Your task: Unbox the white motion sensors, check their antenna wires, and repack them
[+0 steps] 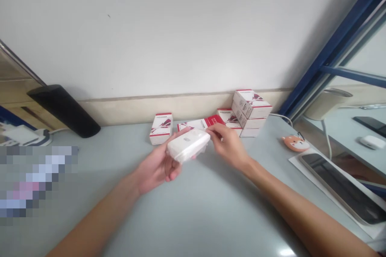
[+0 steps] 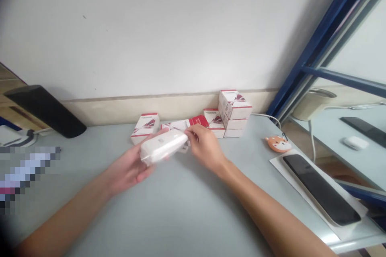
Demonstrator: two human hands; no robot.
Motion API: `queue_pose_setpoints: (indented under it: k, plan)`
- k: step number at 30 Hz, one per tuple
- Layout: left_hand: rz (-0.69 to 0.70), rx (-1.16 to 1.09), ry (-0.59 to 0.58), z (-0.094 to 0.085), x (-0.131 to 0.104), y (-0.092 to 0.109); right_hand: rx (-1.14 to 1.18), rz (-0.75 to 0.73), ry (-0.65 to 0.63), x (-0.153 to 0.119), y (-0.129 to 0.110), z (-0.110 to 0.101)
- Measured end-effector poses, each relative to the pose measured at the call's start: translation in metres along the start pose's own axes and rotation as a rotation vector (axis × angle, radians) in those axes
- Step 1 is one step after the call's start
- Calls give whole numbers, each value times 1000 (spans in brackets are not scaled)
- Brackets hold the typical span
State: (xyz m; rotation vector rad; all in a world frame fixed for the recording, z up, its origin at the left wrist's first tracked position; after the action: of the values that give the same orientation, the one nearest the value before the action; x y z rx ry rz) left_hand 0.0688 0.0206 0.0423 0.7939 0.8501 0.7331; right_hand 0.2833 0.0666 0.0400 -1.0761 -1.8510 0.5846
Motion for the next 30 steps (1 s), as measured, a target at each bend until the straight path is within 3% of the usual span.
queue_pose_setpoints:
  k: [3,5,7,10,12,15,20,24,27,30]
  plan:
    - [130,-12,-144,6,-8,5,152,147,-35,1,5,2]
    - [232,64,-145,9,-11,7,231,220,-72,1,4,3]
    - [292,191,-17,9,-12,7,275,247,-62,1,0,2]
    - [375,454,273,7,-9,8,280,240,32,0,-7,-3]
    - [418,588,389,8,-8,8,277,244,54,-1,-10,-2]
    - [372,586,394,9,-6,3,318,247,39,-3,-11,2]
    - [96,250,163,4,-2,-12,459,236,44,-3,-7,5]
    - [48,79,82,2,-3,-12,770,334,-139,-5,-4,8]
    - [44,98,58,6,-4,-11,948,375,-438,-14,-15,15]
    - [131,227,218,3,-4,-8,993,355,-727,-27,-32,26]
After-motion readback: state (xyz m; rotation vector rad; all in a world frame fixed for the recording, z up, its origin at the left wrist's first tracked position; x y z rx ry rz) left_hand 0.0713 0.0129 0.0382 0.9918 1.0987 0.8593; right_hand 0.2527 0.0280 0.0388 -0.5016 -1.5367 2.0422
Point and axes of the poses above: each hand's wrist, its own x-axis towards the middle knuckle, its own z-axis out of the palm, y = z × x, the point moved 4 cm from there along x, towards the middle knuckle
